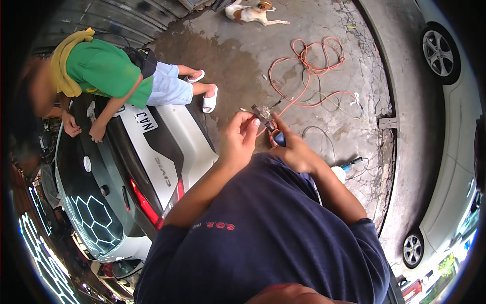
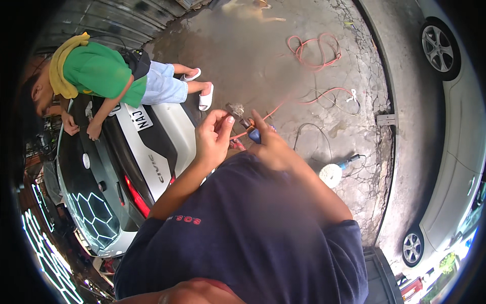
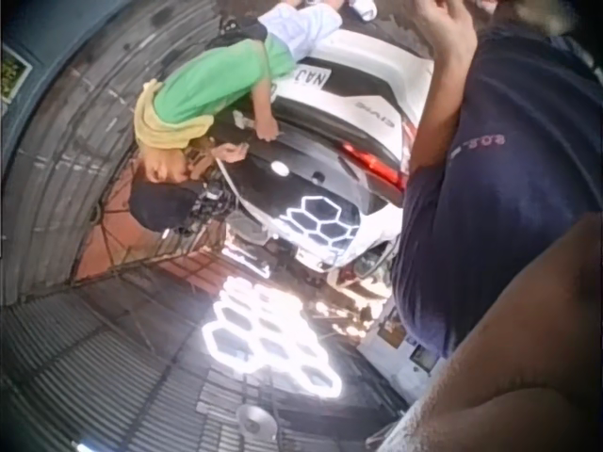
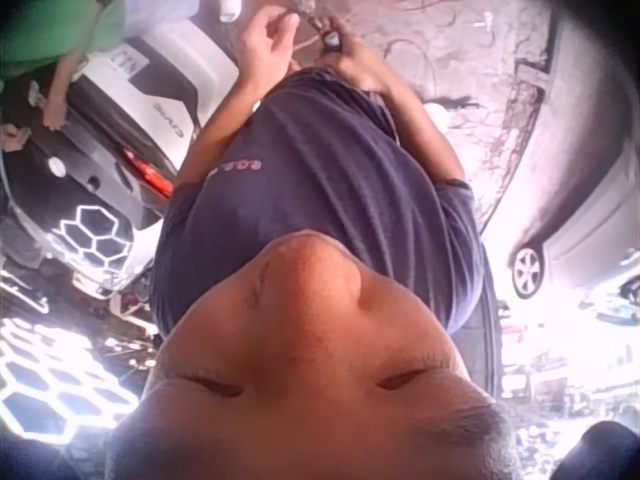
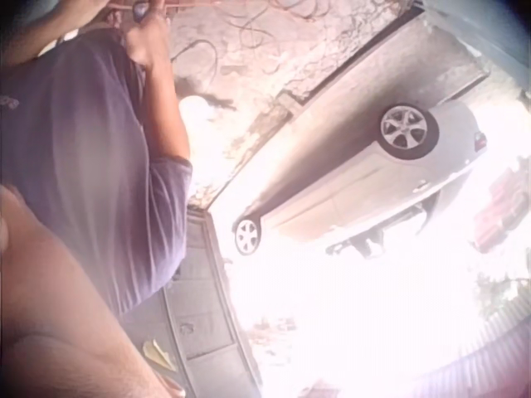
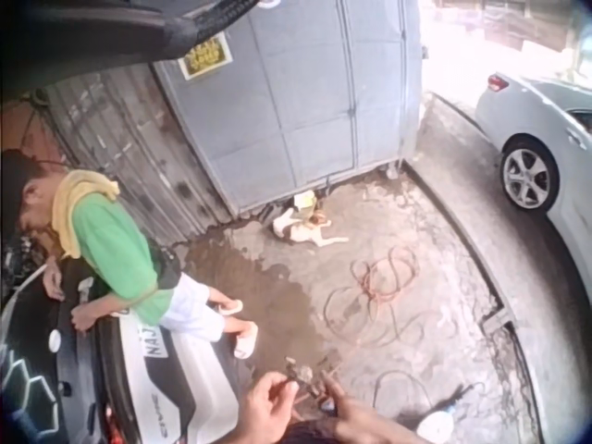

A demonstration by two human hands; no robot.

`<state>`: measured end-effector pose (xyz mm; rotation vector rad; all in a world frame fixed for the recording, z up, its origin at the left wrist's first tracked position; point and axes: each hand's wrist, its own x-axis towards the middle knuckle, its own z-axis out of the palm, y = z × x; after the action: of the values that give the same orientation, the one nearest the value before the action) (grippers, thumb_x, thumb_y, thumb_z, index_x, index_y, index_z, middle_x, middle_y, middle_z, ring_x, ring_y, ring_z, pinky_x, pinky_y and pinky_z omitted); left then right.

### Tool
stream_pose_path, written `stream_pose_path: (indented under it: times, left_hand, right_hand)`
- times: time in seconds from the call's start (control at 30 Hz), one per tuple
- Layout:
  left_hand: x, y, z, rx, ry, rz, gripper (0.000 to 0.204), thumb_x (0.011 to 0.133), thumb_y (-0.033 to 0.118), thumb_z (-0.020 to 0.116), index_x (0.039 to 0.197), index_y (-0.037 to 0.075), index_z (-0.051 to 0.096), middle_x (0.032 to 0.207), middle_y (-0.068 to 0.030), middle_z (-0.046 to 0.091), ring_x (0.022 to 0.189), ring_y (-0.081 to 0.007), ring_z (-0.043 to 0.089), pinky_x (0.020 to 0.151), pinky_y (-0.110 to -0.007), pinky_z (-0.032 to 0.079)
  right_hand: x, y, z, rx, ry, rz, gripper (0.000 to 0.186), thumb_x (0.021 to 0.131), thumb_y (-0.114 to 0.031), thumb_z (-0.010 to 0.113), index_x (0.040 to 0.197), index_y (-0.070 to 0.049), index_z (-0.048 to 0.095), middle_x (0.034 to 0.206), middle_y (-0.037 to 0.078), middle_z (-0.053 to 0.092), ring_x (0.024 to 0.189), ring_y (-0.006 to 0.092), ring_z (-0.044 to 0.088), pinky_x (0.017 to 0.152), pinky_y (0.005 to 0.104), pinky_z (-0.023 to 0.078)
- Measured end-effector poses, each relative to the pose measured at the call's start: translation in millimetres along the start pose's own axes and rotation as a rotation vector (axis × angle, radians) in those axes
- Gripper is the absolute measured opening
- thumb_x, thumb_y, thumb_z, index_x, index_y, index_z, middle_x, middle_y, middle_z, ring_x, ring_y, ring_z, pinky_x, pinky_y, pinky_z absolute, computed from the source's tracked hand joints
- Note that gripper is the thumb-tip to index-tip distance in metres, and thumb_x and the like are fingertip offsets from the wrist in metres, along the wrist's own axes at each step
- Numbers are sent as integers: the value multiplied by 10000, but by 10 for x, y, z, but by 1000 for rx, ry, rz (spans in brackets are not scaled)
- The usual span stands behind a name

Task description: The person handles electrical wires and a connector at the rear of a vehicle, using pliers to strip insulation and join the wires by hand while another person assists.

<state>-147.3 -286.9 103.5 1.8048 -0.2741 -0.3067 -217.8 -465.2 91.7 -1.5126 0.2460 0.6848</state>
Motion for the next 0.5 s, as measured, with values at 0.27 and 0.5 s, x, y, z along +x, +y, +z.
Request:
stream_pose_path:
  times: [0.27, 0.5]
  left_hand:
    - [88, 44, -125, -34, -14, -134, 122, 1018, 109, 634, 993, -9, 616, 858, -29, 673, 754, -59, 587, 678, -248, 472]
    - [213, 202, -171, -45, -5, -91, 133, 1010, 130, 664, 955, 17, 622, 741, 56, 570, 637, -4, 444, 566, -207, 341]
  right_hand:
    - [159, 123, 99, -37, 371, -240, 471, 847, -91, 676, 1286, -8, 526, 1148, 172, 634, 985, 237, 618, 879, 372, 495]
    - [63, -20, -31, 42, 17, -86, 173, 873, -137, 708, 969, -5, 648, 1000, 98, 636, 924, 184, 596, 808, 341, 474]
